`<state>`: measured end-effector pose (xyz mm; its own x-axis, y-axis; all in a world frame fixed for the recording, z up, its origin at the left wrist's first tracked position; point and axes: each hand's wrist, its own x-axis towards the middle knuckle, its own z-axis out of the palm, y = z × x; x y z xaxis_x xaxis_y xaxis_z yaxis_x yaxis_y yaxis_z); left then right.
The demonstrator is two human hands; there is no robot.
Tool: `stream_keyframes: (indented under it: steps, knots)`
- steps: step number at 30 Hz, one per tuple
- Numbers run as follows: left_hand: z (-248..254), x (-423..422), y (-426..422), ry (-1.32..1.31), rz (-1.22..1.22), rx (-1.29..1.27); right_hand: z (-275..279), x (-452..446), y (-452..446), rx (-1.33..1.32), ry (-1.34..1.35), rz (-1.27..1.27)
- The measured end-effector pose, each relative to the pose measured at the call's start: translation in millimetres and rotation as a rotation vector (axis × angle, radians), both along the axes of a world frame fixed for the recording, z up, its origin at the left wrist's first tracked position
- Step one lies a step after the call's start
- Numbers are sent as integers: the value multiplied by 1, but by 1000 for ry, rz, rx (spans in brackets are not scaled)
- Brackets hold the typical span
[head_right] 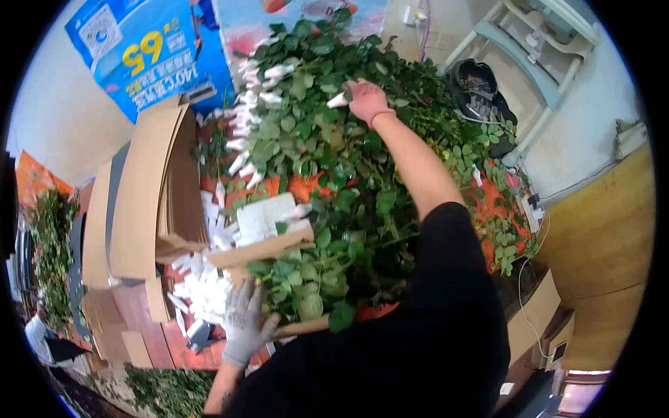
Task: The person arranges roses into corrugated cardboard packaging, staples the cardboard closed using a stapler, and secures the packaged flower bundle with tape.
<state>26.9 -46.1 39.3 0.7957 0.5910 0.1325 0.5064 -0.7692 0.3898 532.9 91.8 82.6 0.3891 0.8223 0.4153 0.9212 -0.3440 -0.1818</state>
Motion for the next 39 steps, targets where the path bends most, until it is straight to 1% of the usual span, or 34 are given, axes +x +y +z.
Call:
stream_keyframes:
  steps: [2, 4, 5, 6, 8, 9, 10, 11, 12, 13, 14, 15, 16, 18, 20, 21, 22, 24, 25, 26, 28, 30, 31, 32, 34, 36, 37, 38, 39]
  knots:
    - [-3, 0, 1, -25, -8, -6, -15, 29, 19, -217, -108, 10]
    - [-1, 0, -1, 4, -7, -38, -29, 34, 35, -411, -151, 26]
    - [0, 2, 1, 30, 14, -73, -29, 32, 34, -458, -187, 21]
    - [2, 3, 3, 31, 8, -73, -37, 38, 33, -385, -248, 68]
    - [1, 3, 2, 72, 27, -103, -17, 35, 27, -427, -241, 12]
    - [-2, 1, 2, 86, 29, -109, -23, 57, 20, -131, -284, 35]
    - [-3, 0, 2, 87, 29, -127, 7, 57, 4, 12, -119, -12]
    - [-2, 0, 2, 88, 29, -119, 25, 79, -9, 237, -26, 7]
    - [-2, 2, 2, 83, 29, -108, 58, 86, -26, 324, 111, -218]
    - [1, 3, 3, 85, 35, -127, 79, 114, -44, 546, 110, -282]
    - [-1, 2, 2, 73, 31, -133, 98, 149, -63, 823, 91, -322]
    - [-3, 0, 2, 65, 32, -124, 112, 195, -86, 1074, 171, -137]
    - [-3, 1, 2, 57, 31, -115, 135, 223, -113, 1215, 230, -317]
    - [1, 3, -1, 61, 24, -122, 156, 249, -174, 1216, 22, -740]
    - [2, 6, -5, 70, 85, -104, 165, 287, -224, 1733, 435, -271]
    - [0, 5, -5, 41, 73, -101, 178, 269, -246, 1788, 460, -319]
    - [-1, 4, -3, 31, 49, -102, 188, 260, -265, 1794, 431, -325]
    - [-4, 1, -2, 29, 44, -88, 210, 236, -295, 1673, 438, 17]
    - [-4, 0, -2, 26, 34, -77, 227, 219, -306, 1597, 450, 47]
    - [-4, 1, -2, 19, 24, -83, 243, 195, -309, 1526, 407, 87]
    - [0, 0, 0, 40, 7, -68, 270, 173, -315, 1342, 478, 270]
    - [5, 1, 0, 24, 30, -75, 289, 118, -305, 1016, 374, 326]
    - [8, 1, 0, 43, 34, -86, 290, 86, -295, 909, 346, 369]
    - [9, 2, 1, 62, 45, -96, 290, 49, -284, 801, 320, 419]
    - [4, 3, 6, 88, 34, -80, 284, -28, -263, 606, 262, 264]
    - [-10, -5, 5, -33, -20, 10, 254, -95, -239, 424, 87, 155]
    - [7, -1, 4, 3, 13, -56, 232, -138, -229, 346, -308, 215]
    - [2, -7, 1, -32, 0, -19, 213, -167, -229, 214, -490, 283]
    - [4, -1, 4, 1, -5, -38, 200, -197, -229, 70, -443, 449]
